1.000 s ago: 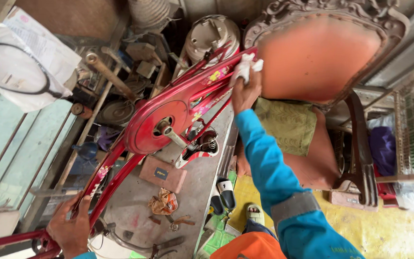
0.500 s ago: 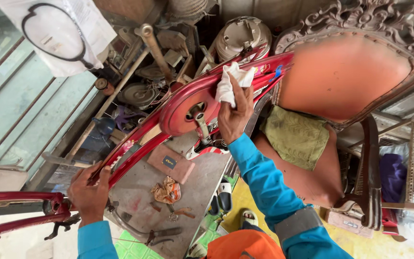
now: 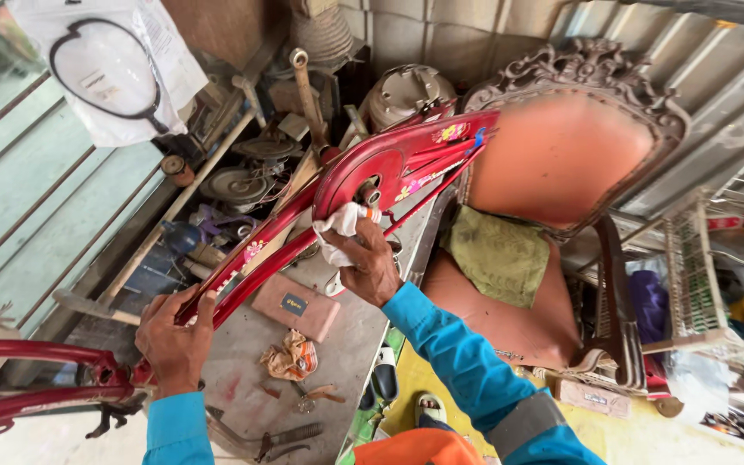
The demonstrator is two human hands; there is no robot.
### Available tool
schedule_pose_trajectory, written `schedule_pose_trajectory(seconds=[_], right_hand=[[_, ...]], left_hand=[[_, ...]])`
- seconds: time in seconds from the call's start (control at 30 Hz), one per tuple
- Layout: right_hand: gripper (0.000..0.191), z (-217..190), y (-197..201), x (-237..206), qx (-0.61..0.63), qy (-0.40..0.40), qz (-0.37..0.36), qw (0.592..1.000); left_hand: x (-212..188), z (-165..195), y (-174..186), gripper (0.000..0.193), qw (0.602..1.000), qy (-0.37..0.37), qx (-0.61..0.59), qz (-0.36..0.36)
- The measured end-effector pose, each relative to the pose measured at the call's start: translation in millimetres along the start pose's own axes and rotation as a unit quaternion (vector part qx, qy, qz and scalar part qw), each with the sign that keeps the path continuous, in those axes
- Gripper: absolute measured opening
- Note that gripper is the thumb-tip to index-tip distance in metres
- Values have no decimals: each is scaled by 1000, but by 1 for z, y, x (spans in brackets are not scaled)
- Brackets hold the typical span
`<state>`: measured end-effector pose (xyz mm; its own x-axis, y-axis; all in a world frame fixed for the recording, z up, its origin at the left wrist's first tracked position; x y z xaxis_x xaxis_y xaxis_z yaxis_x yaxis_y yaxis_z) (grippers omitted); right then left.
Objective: The person wipes down a red bicycle frame with a cloth, then pours liquid from a plastic bottle onto a cloth and continues wiping the frame and chain area. They then pick up a red fender, position it against the frame, and hold it in place while working on the bicycle.
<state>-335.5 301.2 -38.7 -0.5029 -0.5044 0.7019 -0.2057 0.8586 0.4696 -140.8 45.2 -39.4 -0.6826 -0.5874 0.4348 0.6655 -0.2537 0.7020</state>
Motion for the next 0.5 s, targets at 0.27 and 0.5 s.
schedule_pose_trajectory(seconds=[0.27, 0.5], right_hand=[[54, 92, 71, -23, 99, -202, 345, 911], [48, 53, 56, 24, -12, -100, 313, 944]], left_hand=[[0, -2, 1, 26, 999, -38, 3, -8], [0, -1, 6, 23, 997, -74, 18, 13]])
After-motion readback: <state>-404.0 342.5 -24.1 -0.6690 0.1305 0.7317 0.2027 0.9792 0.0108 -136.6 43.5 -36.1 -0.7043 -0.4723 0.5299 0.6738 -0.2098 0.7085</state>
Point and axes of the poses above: each hand's wrist, its own x-axis towards the middle knuckle, its own y-axis out of the back of the hand, z = x × y, the point moved 9 cm from there along x, towards the middle knuckle, and after that the axes turned 5 degrees about -z, right-handed, at the moved point
